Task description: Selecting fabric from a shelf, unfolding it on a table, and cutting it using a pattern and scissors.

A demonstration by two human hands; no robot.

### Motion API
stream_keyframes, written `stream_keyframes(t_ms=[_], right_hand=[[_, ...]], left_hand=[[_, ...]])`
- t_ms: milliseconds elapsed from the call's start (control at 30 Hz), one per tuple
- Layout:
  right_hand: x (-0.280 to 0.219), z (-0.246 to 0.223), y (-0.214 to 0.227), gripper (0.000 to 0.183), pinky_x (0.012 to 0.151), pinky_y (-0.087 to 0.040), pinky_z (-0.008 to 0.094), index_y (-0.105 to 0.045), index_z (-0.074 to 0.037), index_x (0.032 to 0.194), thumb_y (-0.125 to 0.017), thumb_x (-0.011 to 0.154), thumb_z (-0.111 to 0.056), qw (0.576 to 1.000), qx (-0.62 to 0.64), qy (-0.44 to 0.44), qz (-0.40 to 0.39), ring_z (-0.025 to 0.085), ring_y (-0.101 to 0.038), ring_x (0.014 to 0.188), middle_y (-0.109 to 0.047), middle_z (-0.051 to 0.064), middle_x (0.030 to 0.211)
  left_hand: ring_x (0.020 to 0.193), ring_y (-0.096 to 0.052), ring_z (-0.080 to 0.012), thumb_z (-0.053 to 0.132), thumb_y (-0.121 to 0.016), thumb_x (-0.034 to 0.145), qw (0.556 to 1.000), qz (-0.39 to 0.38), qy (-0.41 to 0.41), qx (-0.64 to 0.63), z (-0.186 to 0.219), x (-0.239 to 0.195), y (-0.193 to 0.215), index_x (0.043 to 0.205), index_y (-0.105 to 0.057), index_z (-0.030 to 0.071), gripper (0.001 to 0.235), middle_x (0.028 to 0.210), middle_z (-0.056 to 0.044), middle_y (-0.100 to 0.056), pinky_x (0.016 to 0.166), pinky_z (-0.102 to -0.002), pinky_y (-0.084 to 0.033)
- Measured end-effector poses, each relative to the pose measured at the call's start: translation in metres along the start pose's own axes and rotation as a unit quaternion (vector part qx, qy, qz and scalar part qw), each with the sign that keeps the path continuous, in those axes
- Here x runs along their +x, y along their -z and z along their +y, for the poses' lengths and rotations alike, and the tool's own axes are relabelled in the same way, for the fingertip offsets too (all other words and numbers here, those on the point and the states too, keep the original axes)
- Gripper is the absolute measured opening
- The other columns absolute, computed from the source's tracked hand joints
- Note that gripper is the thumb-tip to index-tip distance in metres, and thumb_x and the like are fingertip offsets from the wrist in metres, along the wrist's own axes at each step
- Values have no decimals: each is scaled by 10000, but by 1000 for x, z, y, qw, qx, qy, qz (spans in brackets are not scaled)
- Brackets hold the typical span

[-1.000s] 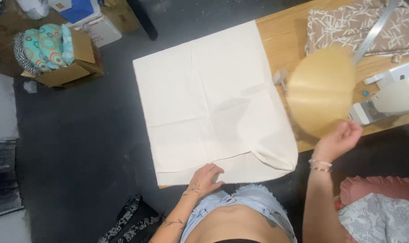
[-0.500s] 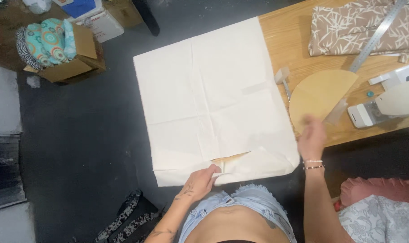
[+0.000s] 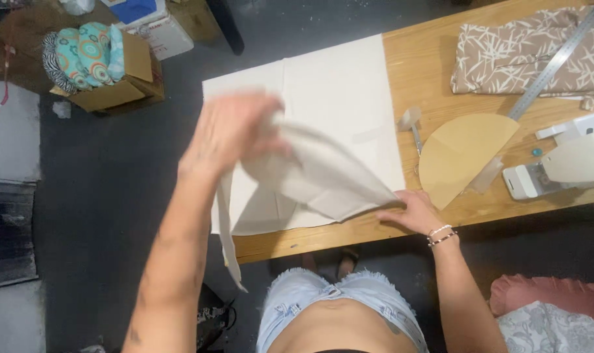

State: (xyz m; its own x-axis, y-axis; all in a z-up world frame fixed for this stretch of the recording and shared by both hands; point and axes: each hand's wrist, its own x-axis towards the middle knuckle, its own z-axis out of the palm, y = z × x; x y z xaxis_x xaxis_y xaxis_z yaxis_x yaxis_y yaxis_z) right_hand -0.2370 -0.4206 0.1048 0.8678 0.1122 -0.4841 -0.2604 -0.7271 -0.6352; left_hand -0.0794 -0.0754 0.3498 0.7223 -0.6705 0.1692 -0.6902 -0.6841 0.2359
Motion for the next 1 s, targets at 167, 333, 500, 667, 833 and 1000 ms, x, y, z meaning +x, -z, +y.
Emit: stream_keyframes(t_ms=[167, 333, 500, 667, 833, 1000], right_hand=[[45, 58, -32, 434, 1101, -350, 410, -717, -266, 1181, -778, 818, -495, 980, -123, 70, 140, 182, -526, 1347, -712, -71, 1264], [96, 96, -51, 424, 1091, -365, 381, -662, -348, 1251, -749, 847, -439, 976, -137, 57, 158, 150, -471, 1340, -673, -139, 1278], [102, 75, -46, 166, 1041, -449, 335, -726, -234, 1063, -686, 941, -339, 976, -86, 17, 200, 203, -618, 1160, -747, -26, 1079], [100, 59, -35, 284, 976, -490, 426, -686, -130, 967, -601, 1022, -396, 972, -7, -27, 233, 317, -617, 1053, -674, 107, 897], [108, 54, -28, 288, 994, -467, 402, -639, -133, 887, -592, 1020, -385, 966, -94, 31, 238, 293, -632, 1044, -659, 100, 869], [105, 21, -18, 370, 1182, -364, 435, -601, -97, 882, -501, 1037, -416, 947, -170, 118, 247, 293, -613, 1218, -708, 119, 1140]], left_hand=[[844, -710, -237, 332, -926, 700, 976, 147, -71, 146, -89, 153, -52, 959, -687, 265, 358, 822, 53, -681, 723, -416, -548], [861, -734, -241, 208, -953, 713, 973, 214, 63, 55, -144, 223, -110, 992, -667, 262, 403, 859, 53, -702, 737, -412, -567], [1054, -574, -235, 122, -769, 854, 954, 226, 194, 39, -122, 200, -157, 1084, -545, 216, 334, 1033, -11, -586, 881, -438, -468], [1349, -469, -459, 129, -632, 939, 984, 13, 164, -63, -98, 92, -225, 1357, -553, -37, 456, 1358, -335, -531, 1152, -549, -358], [821, -684, -339, 606, -520, 877, 850, -226, 350, -323, -68, -23, -252, 779, -702, 98, 549, 780, -160, -686, 738, -459, -523], [788, -710, -186, 682, -675, 869, 550, -110, 535, -632, -68, -50, -316, 1032, -705, 16, 687, 875, -124, -703, 689, -276, -613]])
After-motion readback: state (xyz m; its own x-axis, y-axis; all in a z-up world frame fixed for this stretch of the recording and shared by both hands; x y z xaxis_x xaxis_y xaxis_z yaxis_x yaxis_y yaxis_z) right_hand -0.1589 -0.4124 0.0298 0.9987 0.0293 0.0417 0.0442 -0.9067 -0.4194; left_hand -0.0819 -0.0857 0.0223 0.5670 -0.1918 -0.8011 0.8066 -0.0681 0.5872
